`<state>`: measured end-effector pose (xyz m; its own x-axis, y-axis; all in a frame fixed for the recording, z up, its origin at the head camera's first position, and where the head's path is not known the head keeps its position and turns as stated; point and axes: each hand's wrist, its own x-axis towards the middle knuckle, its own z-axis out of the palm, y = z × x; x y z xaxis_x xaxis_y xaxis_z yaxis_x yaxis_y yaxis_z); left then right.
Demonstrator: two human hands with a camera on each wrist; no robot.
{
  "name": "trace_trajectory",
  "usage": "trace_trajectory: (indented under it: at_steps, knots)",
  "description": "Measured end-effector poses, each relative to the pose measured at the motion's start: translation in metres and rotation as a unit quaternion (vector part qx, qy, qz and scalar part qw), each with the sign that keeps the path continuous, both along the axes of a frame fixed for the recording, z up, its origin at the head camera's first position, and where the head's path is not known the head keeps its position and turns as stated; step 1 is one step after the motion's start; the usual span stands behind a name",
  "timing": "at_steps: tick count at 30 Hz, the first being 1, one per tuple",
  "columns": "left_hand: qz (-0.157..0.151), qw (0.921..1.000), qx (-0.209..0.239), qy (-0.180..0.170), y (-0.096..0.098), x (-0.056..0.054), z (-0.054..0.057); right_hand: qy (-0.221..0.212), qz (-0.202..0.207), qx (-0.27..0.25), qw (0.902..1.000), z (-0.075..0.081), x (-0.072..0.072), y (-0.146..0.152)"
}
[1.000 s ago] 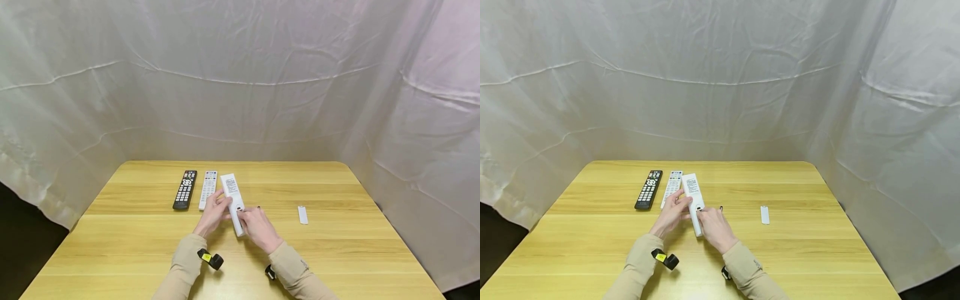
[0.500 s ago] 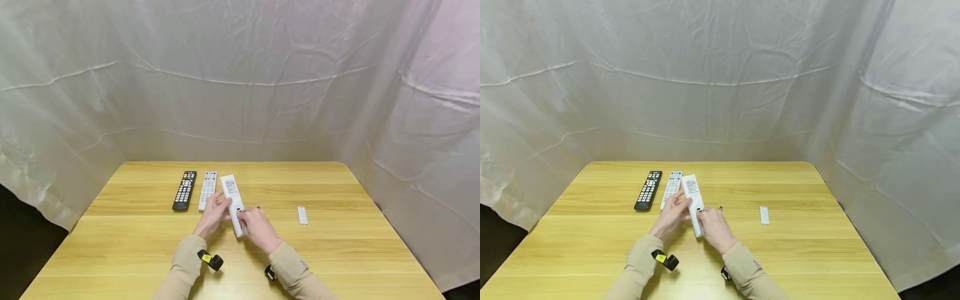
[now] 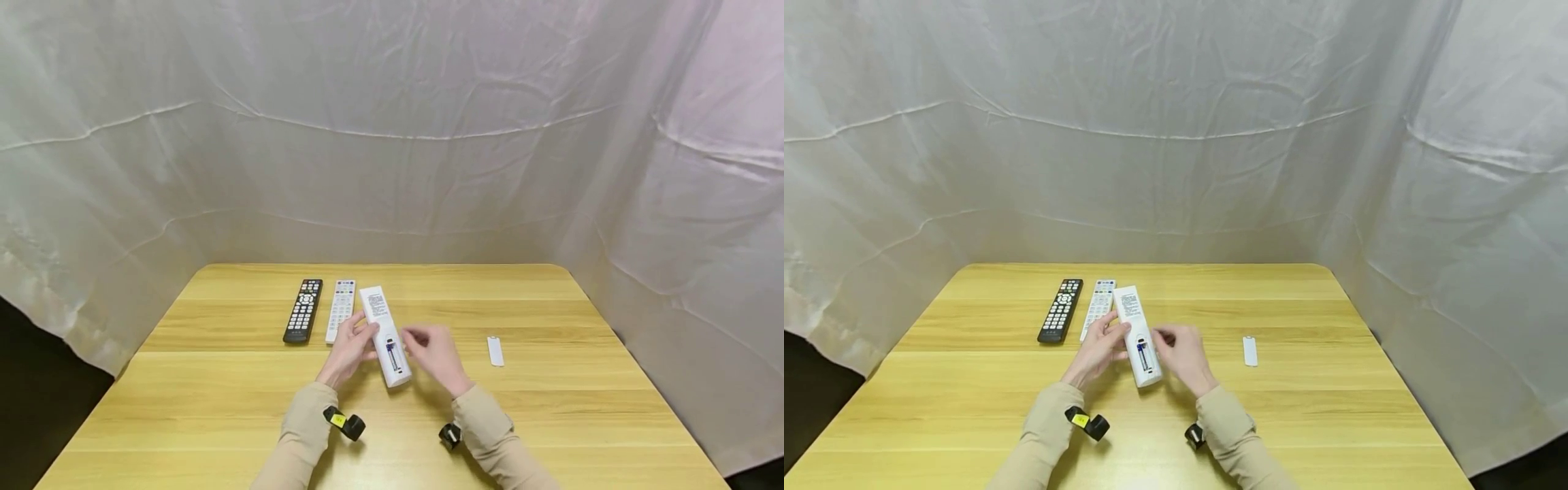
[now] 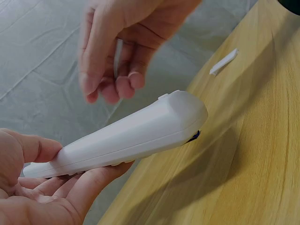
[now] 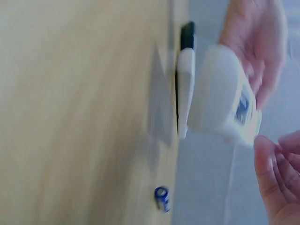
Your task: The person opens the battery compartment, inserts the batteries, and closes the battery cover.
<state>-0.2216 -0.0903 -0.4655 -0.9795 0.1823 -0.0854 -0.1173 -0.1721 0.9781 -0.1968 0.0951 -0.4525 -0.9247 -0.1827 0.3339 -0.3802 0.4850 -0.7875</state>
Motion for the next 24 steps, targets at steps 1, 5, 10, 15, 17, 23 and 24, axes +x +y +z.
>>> trace_trajectory:
  at_steps: [1, 5, 10, 15, 17, 23, 24]
  knots:
    - [0.0, 1.0, -0.001, 0.001, 0.0, 0.0, 0.0, -0.021, -0.016, -0.034, 0.9991, 0.0, -0.004, 0.004]
    - [0.002, 1.0, -0.002, -0.003, -0.001, -0.001, 0.001, -0.08, -0.034, -0.059, 0.9944, -0.002, -0.021, 0.023]
    - [0.003, 1.0, -0.007, -0.004, -0.001, -0.001, 0.003, -0.14, -0.031, 0.068, 0.9873, -0.003, -0.034, 0.036]
    - [0.004, 0.9999, -0.008, -0.004, -0.001, -0.001, 0.003, -0.185, -0.021, 0.134, 0.9734, -0.007, -0.039, 0.034]
    - [0.005, 1.0, -0.005, -0.006, -0.001, -0.001, 0.003, -0.195, -0.019, 0.144, 0.97, -0.009, -0.04, 0.033]
    - [0.005, 1.0, 0.0, -0.004, 0.0, -0.001, 0.0, -0.212, -0.024, 0.153, 0.9649, -0.014, -0.043, 0.029]
    - [0.006, 1.0, 0.0, -0.003, 0.0, -0.001, 0.0, -0.213, -0.024, 0.156, 0.9642, -0.014, -0.043, 0.028]
